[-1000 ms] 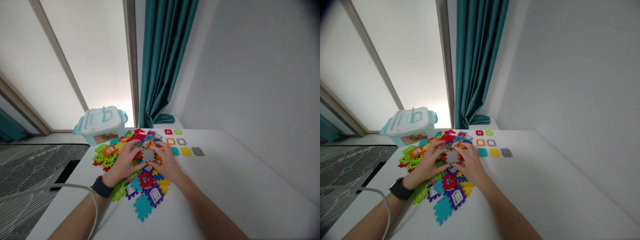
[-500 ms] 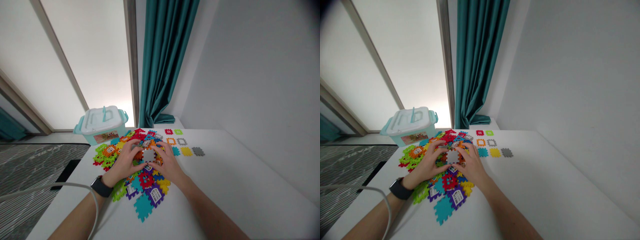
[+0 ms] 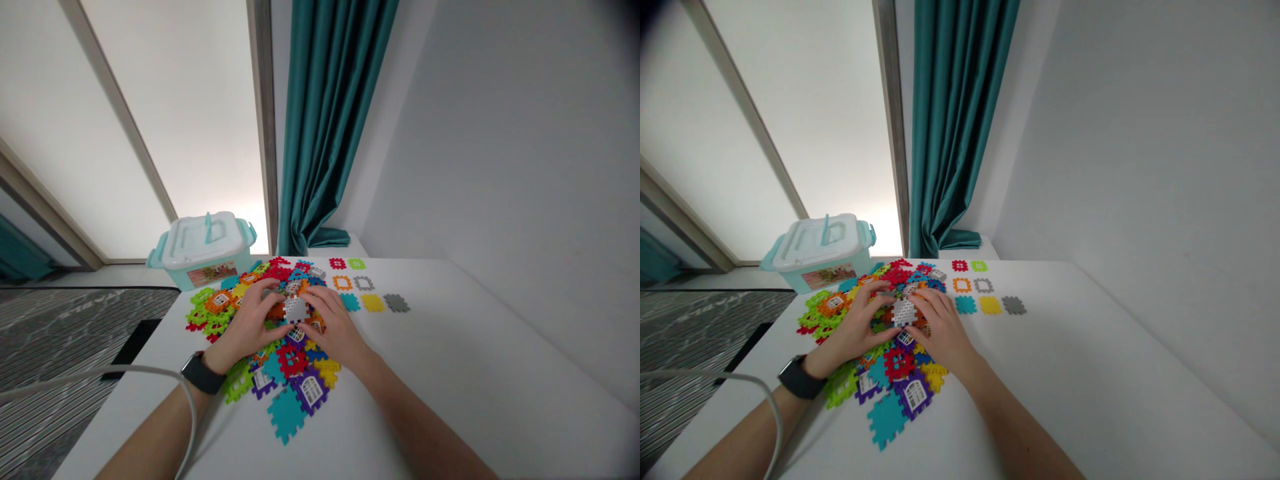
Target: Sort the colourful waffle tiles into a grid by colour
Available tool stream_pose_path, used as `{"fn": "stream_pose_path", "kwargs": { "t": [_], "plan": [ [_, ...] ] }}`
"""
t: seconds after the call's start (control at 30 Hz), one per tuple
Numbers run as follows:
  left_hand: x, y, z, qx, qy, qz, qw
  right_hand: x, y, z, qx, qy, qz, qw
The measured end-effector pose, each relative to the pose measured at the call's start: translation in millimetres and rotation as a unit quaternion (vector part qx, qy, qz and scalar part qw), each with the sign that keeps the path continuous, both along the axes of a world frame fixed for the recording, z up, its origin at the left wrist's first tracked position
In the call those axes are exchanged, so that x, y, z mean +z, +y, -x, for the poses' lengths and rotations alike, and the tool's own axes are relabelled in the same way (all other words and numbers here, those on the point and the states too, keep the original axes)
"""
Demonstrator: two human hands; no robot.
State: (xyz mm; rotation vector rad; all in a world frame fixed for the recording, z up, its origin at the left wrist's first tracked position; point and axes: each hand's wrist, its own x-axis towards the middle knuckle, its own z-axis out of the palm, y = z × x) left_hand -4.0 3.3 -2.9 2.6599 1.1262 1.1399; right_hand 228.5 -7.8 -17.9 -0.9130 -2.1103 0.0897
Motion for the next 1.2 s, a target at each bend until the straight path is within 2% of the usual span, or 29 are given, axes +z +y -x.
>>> {"fn": "stream_pose_path", "kwargs": {
  "t": [0.17, 0.5, 0.87, 1.2],
  "plan": [
    [-0.5, 0.5, 0.5, 0.004, -0.001, 0.001, 1.000, 0.8, 0.4, -1.0, 0.019, 0.006, -0.016, 1.000],
    [-0.4, -1.7, -2.9, 0.005, -0.006, 0.005, 1.000, -2.4, -1.1, -1.1, 0.000, 0.007, -0.032, 0.999],
    [-1.3, -3.8, -17.6, -0.013, -0.026, 0.017, 0.999, -1.5, -5.2, -9.0, -0.020, 0.023, -0.013, 0.999],
    [7.1, -3.5, -34.4, -0.003, 0.038, 0.019, 0.999, 1.0, -4.0, -24.7, -0.032, 0.047, -0.003, 0.998]
  ]
}}
